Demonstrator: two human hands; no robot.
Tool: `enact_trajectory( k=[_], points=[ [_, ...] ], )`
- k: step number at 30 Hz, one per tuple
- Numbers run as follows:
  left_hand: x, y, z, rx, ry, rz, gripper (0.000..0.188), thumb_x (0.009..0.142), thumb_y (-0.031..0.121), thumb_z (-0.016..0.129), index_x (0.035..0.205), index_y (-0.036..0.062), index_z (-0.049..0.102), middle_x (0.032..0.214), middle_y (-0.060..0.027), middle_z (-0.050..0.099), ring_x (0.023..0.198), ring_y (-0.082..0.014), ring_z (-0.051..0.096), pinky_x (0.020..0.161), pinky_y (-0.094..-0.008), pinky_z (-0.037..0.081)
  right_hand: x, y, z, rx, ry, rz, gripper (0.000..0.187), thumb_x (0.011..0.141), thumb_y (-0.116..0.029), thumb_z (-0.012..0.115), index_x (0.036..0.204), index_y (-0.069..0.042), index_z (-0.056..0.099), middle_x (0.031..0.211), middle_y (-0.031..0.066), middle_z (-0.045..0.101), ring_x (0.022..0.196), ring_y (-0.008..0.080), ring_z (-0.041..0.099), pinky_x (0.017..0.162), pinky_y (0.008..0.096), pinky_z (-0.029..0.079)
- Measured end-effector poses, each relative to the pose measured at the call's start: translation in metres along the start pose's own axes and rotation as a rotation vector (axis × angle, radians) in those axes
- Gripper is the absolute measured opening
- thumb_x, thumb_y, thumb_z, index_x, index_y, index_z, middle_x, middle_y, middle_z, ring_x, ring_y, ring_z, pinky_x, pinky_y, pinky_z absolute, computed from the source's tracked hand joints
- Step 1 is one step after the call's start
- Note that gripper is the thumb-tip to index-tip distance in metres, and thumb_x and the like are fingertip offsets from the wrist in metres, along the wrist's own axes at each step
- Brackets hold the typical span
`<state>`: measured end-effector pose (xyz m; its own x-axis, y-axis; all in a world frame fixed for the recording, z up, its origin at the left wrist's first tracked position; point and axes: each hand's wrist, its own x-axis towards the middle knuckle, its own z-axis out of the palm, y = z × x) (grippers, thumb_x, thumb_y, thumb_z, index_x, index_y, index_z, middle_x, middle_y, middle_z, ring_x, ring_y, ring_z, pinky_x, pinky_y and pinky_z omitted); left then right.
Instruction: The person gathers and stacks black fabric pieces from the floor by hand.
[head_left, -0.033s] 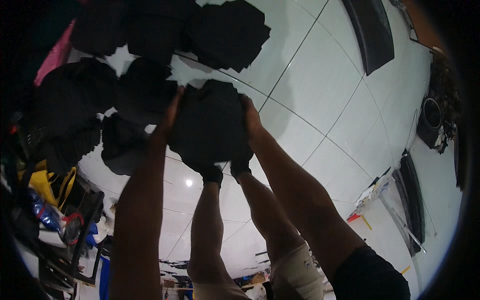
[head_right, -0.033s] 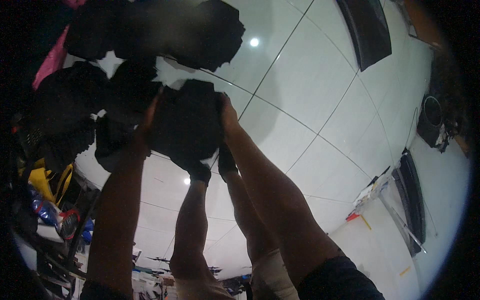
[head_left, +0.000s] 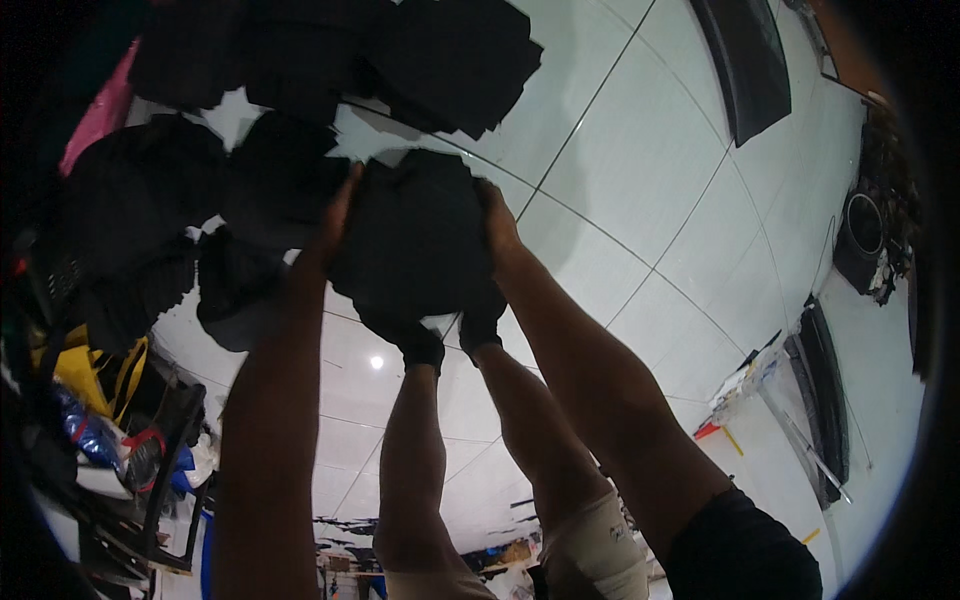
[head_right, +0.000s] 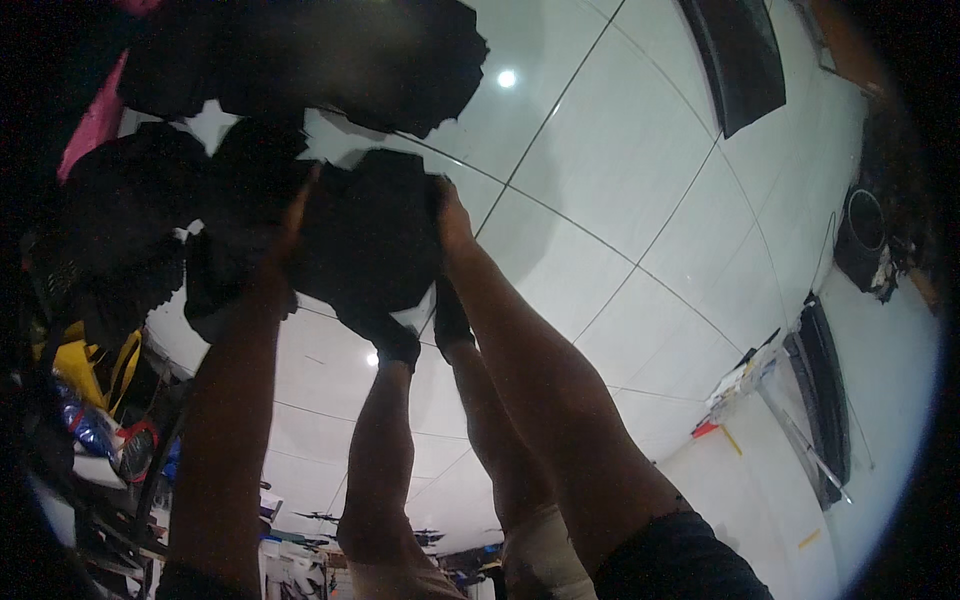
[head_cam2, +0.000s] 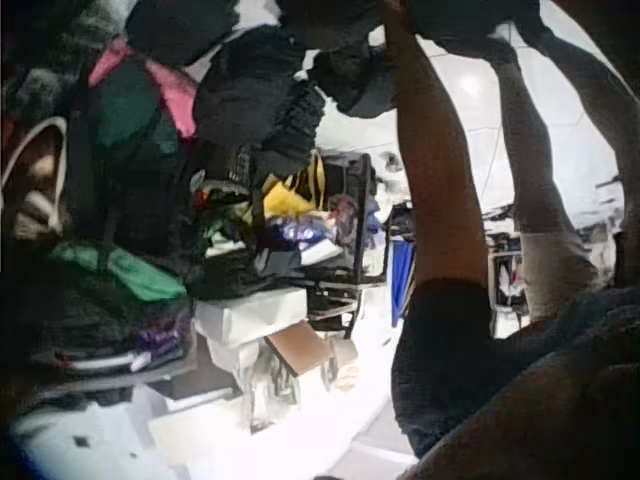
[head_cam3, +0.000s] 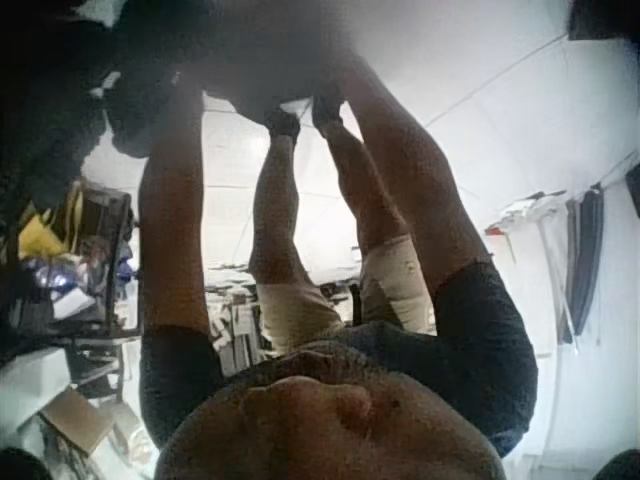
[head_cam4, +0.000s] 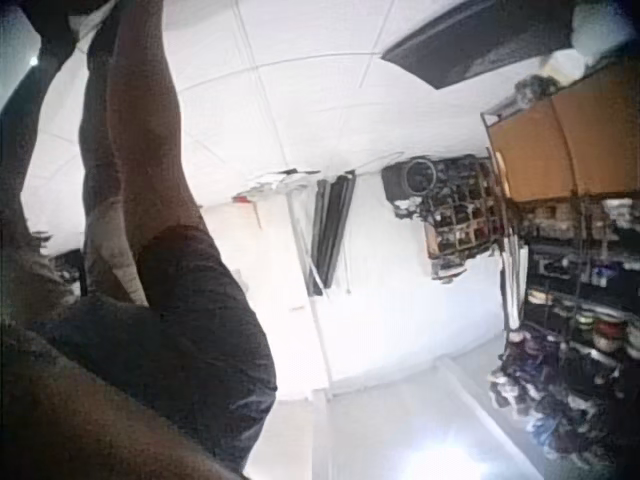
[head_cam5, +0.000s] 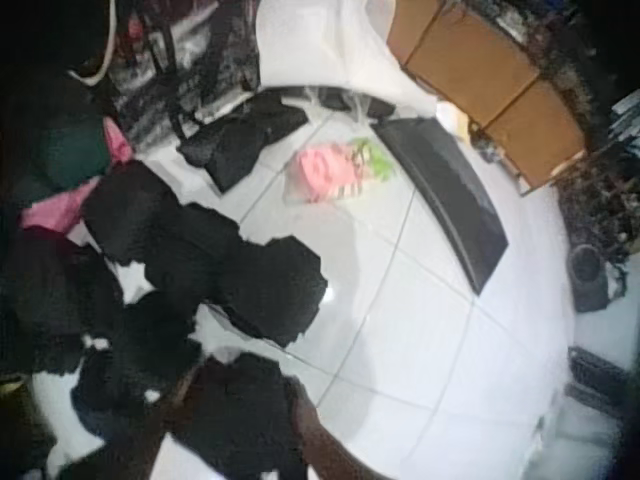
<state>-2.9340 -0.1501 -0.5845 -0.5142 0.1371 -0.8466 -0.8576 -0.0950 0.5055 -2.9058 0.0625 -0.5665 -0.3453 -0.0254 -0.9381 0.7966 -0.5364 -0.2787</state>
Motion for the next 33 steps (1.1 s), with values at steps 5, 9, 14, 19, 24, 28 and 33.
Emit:
enact_trajectory(
  k=[5,9,14,19,24,28,33],
  points=[
    [0.042,-0.007,-0.027,0.271,-0.092,0.285,0.065,0.095,0.041,0.05,0.146,0.0065,0.028,0.149,-0.0164,0.029,0.135,-0.03,0.033,0.113,-0.0413,0.022,0.062,0.011,-0.006,0.123,-0.139,0.025,0.071,0.09,-0.056,0.038,0.136,-0.001,0.042,0.133,0.0209,0.047,0.116,0.0334,0.048,0.102,0.0436,0.036],
    [0.043,0.02,0.021,0.272,0.148,-0.256,0.086,0.085,0.064,0.048,0.142,0.0016,0.034,0.143,-0.0189,0.038,0.128,-0.0309,0.041,0.107,-0.0384,0.03,0.071,0.003,-0.035,0.184,-0.116,0.133,0.079,0.087,-0.058,0.038,0.142,-0.002,0.032,0.141,0.0213,0.038,0.124,0.0366,0.042,0.106,0.0469,0.032],
    [0.06,0.015,0.003,0.411,0.166,-0.253,0.094,0.082,0.073,0.044,0.139,-0.0024,0.039,0.137,-0.0209,0.045,0.123,-0.0314,0.046,0.103,-0.0365,0.034,0.05,0.016,-0.034,0.376,-0.139,0.103,0.083,0.085,-0.06,0.037,0.142,0.0,0.032,0.143,0.0202,0.038,0.129,0.0343,0.04,0.107,0.0471,0.031],
    [0.088,-0.002,-0.004,0.515,0.128,-0.118,0.093,0.082,0.073,0.044,0.136,-0.0037,0.043,0.133,-0.0226,0.049,0.121,-0.0322,0.048,0.101,-0.0368,0.036,0.045,0.008,-0.018,0.466,-0.095,0.109,0.079,0.088,-0.058,0.033,0.14,0.001,0.035,0.137,0.021,0.044,0.122,0.0358,0.045,0.106,0.0457,0.031],
    [0.106,-0.009,-0.034,0.591,0.147,-0.067,0.093,0.082,0.073,0.043,0.133,-0.0051,0.046,0.128,-0.0244,0.052,0.118,-0.0331,0.051,0.099,-0.0372,0.037,0.043,0.008,0.0,0.416,-0.047,0.142,0.079,0.089,-0.059,0.034,0.141,0.0,0.033,0.139,0.02,0.041,0.124,0.0346,0.043,0.106,0.0463,0.03],
    [0.082,0.012,0.0,0.512,0.166,-0.109,0.084,0.087,0.067,0.041,0.129,-0.005,0.05,0.124,-0.0238,0.056,0.113,-0.034,0.054,0.097,-0.0371,0.038,0.054,0.02,-0.041,0.39,0.026,0.089,0.084,0.087,-0.063,0.038,0.143,0.0,0.03,0.145,0.019,0.034,0.13,0.0319,0.037,0.109,0.0468,0.026],
    [0.018,0.059,0.023,0.563,0.237,-0.044,0.066,0.094,0.05,0.04,0.129,-0.0054,0.049,0.124,-0.0209,0.056,0.112,-0.034,0.054,0.097,-0.0389,0.038,0.021,0.029,-0.047,0.09,0.246,-0.049,0.078,0.09,-0.059,0.042,0.139,0.001,0.035,0.144,0.0189,0.035,0.13,0.0308,0.038,0.108,0.0417,0.028]
  ],
)
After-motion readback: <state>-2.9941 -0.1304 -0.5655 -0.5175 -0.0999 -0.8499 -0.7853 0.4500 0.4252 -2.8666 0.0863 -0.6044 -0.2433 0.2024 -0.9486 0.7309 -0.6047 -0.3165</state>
